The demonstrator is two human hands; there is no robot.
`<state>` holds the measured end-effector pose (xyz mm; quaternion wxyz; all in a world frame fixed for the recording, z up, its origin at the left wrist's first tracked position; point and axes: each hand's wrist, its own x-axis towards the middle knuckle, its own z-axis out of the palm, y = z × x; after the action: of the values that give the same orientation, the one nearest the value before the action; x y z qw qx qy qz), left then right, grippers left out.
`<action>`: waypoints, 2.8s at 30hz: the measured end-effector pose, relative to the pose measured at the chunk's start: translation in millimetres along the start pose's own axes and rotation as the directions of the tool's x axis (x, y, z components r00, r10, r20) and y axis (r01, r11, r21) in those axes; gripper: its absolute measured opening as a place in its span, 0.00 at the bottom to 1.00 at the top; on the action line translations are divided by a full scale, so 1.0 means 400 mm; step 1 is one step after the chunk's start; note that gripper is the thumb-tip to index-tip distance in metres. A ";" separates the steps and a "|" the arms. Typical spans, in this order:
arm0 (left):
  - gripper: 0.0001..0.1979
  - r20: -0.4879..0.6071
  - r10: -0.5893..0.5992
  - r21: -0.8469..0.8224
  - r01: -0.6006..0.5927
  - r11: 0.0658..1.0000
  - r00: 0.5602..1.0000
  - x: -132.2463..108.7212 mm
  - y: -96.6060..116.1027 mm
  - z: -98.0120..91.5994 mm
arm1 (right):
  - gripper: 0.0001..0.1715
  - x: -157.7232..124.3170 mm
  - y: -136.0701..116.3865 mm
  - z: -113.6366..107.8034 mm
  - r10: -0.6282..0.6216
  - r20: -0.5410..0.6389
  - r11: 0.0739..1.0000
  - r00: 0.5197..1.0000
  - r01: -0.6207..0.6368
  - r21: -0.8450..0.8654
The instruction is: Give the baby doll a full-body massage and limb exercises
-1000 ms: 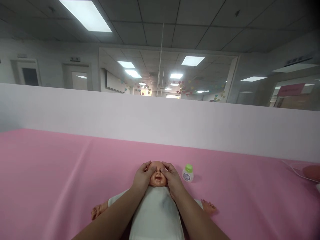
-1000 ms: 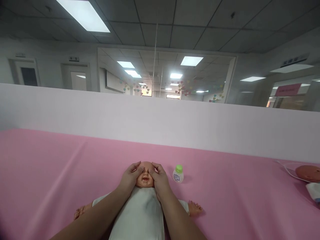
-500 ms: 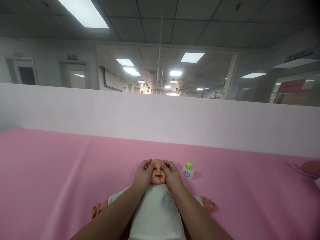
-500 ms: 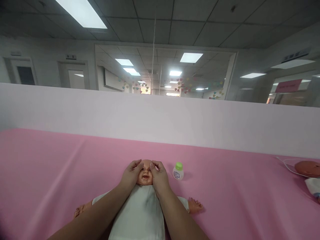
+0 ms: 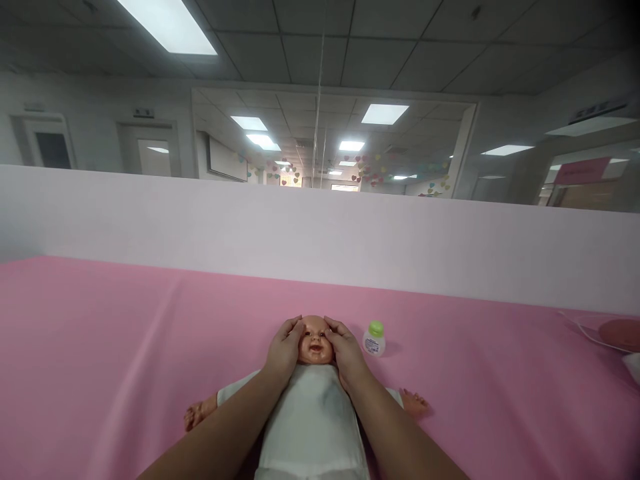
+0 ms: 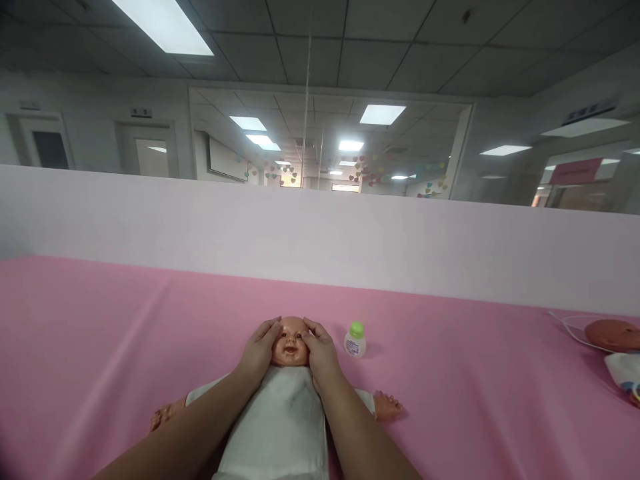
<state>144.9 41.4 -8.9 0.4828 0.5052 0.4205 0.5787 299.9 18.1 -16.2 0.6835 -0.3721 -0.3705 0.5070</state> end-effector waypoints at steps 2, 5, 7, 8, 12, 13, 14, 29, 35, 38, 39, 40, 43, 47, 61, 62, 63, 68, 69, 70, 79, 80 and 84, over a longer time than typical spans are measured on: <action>0.25 0.014 -0.002 -0.012 0.002 1.000 1.000 -0.002 0.002 0.001 | 0.29 -0.005 -0.004 0.002 -0.008 0.009 1.000 1.000 0.008 -0.010; 0.27 0.024 -0.002 0.017 0.001 1.000 1.000 -0.005 0.008 0.001 | 0.30 -0.011 -0.013 0.009 -0.026 0.009 0.997 1.000 0.027 -0.074; 0.27 0.016 -0.015 0.065 0.014 0.998 1.000 -0.009 0.018 0.002 | 0.31 -0.013 -0.018 0.013 -0.045 -0.009 0.988 0.999 0.043 -0.146; 0.26 0.006 -0.020 0.095 0.019 0.995 1.000 -0.012 0.024 0.002 | 0.31 -0.013 -0.019 0.015 -0.057 -0.020 0.983 0.998 0.053 -0.178; 0.22 -0.015 0.005 0.191 -0.002 0.982 1.000 -0.019 0.038 0.007 | 0.30 -0.010 -0.018 0.016 -0.096 -0.021 0.962 0.995 0.087 -0.260; 0.22 -0.014 0.013 0.207 -0.010 0.978 1.000 -0.020 0.038 0.008 | 0.29 -0.009 -0.017 0.015 -0.104 -0.017 0.956 0.994 0.095 -0.277; 0.21 -0.015 0.019 0.222 -0.015 0.975 1.000 -0.019 0.037 0.009 | 0.28 -0.007 -0.015 0.014 -0.113 -0.014 0.950 0.993 0.104 -0.294; 0.18 -0.001 0.001 -0.003 -0.001 1.000 1.000 -0.013 0.012 0.001 | 0.27 0.022 0.021 -0.015 -0.024 -0.016 0.999 1.000 0.024 -0.048; 0.23 0.024 -0.008 0.020 0.008 1.000 1.000 -0.023 0.019 0.001 | 0.31 -0.015 -0.016 -0.001 -0.008 0.048 0.993 0.999 0.013 -0.119; 0.25 0.005 -0.014 0.058 0.013 0.998 1.000 -0.025 0.024 0.005 | 0.32 -0.026 -0.034 0.010 -0.017 0.037 0.983 0.999 0.024 -0.184; 0.25 -0.005 -0.015 0.089 0.015 0.996 1.000 -0.026 0.027 0.007 | 0.31 -0.028 -0.039 0.014 -0.031 0.026 0.977 0.999 0.035 -0.208; 0.25 -0.014 -0.015 0.120 0.017 0.993 1.000 -0.027 0.030 0.009 | 0.30 -0.028 -0.041 0.016 -0.048 0.016 0.971 0.999 0.050 -0.235; 0.22 -0.017 0.000 0.167 0.003 0.986 1.000 -0.026 0.033 0.014 | 0.28 -0.020 -0.040 0.019 -0.102 -0.011 0.942 0.995 0.093 -0.323; 0.19 -0.034 0.044 0.145 -0.038 0.989 0.998 -0.018 0.024 0.018 | 0.25 0.001 -0.017 0.008 -0.144 -0.025 0.928 0.989 0.127 -0.350; 0.21 0.050 -0.027 0.041 0.025 0.999 0.998 -0.021 0.020 0.005 | 0.28 -0.007 -0.015 -0.009 -0.037 0.041 0.975 0.998 0.045 -0.219; 0.21 0.059 -0.017 0.079 0.012 0.997 0.998 -0.023 0.023 0.005 | 0.28 -0.010 -0.020 -0.006 -0.042 0.047 0.966 0.998 0.053 -0.255; 0.22 0.063 -0.007 0.124 -0.001 0.992 0.998 -0.026 0.027 0.005 | 0.28 -0.013 -0.025 -0.004 -0.046 0.050 0.958 0.998 0.058 -0.282; 0.23 0.049 -0.005 0.286 -0.009 0.958 0.999 -0.037 0.051 0.012 | 0.27 -0.016 -0.036 0.005 -0.102 0.016 0.935 0.995 0.101 -0.341; 0.23 0.049 -0.010 0.290 -0.005 0.957 0.999 -0.036 0.053 0.014 | 0.27 -0.014 -0.034 0.005 -0.114 0.005 0.930 0.994 0.108 -0.350; 0.22 0.049 -0.012 0.291 -0.003 0.957 0.999 -0.035 0.054 0.016 | 0.26 -0.012 -0.032 0.005 -0.121 -0.004 0.928 0.993 0.112 -0.356; 0.19 0.056 -0.014 0.214 0.002 0.977 0.998 -0.006 0.029 0.009 | 0.22 0.019 -0.008 -0.017 -0.092 -0.027 0.954 0.995 0.080 -0.290; 0.21 0.073 -0.027 0.209 0.011 0.978 0.997 -0.007 0.032 0.005 | 0.23 0.020 -0.011 -0.019 -0.072 -0.028 0.959 0.997 0.062 -0.276; 0.41 0.266 -0.069 0.224 0.008 0.975 0.962 -0.023 0.060 -0.024 | 0.29 0.009 -0.033 -0.023 0.050 0.034 0.982 0.998 -0.043 -0.184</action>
<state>132.5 28.1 11.4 0.4880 0.6219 0.4217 0.4442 314.2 17.4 -8.0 0.6272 -0.4320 -0.4198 0.4938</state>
